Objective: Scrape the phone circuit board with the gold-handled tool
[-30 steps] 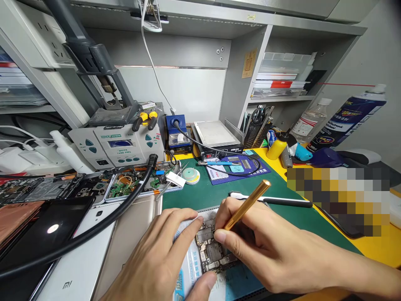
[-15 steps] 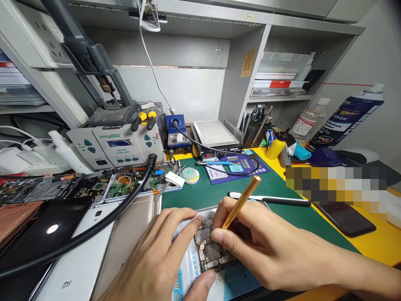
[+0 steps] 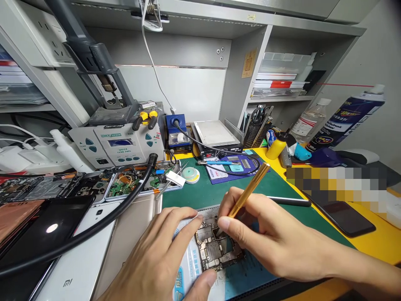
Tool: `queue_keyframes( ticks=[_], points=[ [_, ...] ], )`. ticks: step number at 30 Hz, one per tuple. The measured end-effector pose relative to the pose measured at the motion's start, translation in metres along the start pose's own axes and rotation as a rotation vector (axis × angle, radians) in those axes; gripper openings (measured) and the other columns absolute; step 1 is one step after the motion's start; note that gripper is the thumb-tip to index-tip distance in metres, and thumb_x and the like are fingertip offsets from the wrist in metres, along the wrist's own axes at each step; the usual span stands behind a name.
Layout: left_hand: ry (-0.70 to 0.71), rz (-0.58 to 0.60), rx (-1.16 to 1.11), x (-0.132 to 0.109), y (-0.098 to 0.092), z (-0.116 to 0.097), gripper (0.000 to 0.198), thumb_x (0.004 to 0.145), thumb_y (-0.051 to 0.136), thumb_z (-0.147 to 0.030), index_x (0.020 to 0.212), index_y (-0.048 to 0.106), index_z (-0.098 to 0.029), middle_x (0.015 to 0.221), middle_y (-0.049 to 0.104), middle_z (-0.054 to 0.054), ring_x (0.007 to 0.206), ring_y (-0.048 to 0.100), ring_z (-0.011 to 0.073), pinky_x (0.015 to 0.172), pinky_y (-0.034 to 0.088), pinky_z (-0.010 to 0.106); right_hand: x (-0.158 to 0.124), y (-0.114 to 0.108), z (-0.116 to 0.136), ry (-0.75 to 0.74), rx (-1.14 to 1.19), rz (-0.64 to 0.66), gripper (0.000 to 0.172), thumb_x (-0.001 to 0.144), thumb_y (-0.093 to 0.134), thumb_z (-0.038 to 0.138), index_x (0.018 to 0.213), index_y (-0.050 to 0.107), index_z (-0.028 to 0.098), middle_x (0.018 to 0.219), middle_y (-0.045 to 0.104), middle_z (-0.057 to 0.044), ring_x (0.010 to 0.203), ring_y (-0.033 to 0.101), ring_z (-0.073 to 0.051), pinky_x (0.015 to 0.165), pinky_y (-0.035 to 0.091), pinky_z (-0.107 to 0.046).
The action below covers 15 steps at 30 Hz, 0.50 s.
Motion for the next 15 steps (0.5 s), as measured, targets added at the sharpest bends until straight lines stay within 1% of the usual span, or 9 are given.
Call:
queue_keyframes(
  ticks=[5,9,12,15],
  points=[
    [-0.028,-0.018,-0.032,-0.0021,0.0004,0.0,0.056,0.083,0.065,-0.034,0.136,0.049,-0.025,0.133,0.055,0.006,0.118,0.06,0.0235,0.099,0.052,0.034,0.0021,-0.0007,-0.0029,0.046,0.152,-0.04,0.021,0.103,0.051,0.038,0.092,0.054,0.02,0.079,0.055,0.001,0.064,0.05,-0.012,0.055,0.043,-0.024],
    [-0.037,-0.031,-0.046,-0.0024,-0.0003,0.0009,0.057,0.083,0.065,-0.034,0.137,0.047,-0.026,0.134,0.055,0.005,0.119,0.06,0.0227,0.101,0.051,0.033,0.002,-0.0017,-0.0037,0.091,0.305,-0.053,0.02,0.099,0.06,0.034,0.088,0.053,0.019,0.065,0.052,0.006,0.051,0.047,-0.008,0.048,0.04,-0.02],
    [-0.027,-0.052,-0.052,-0.0014,0.0001,0.0013,0.057,0.083,0.065,-0.033,0.136,0.047,-0.025,0.133,0.055,0.006,0.119,0.06,0.0229,0.101,0.051,0.033,0.0016,-0.0028,-0.0052,0.121,0.34,-0.059,0.018,0.1,0.059,0.033,0.09,0.052,0.02,0.06,0.053,0.007,0.048,0.049,-0.008,0.044,0.038,-0.019],
    [-0.021,-0.072,-0.037,-0.0015,0.0013,0.0023,0.055,0.082,0.066,-0.036,0.132,0.049,-0.023,0.131,0.056,0.008,0.118,0.061,0.0252,0.098,0.053,0.035,0.0025,-0.0038,-0.0065,0.136,0.364,-0.078,0.018,0.1,0.059,0.033,0.09,0.052,0.02,0.059,0.053,0.007,0.047,0.049,-0.008,0.042,0.036,-0.019]
  ],
)
Point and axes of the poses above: each hand's wrist, its own x-axis towards the middle knuckle, its own y-axis out of the palm, z = x × y, the point moved 2 cm from there along x, towards the middle knuckle
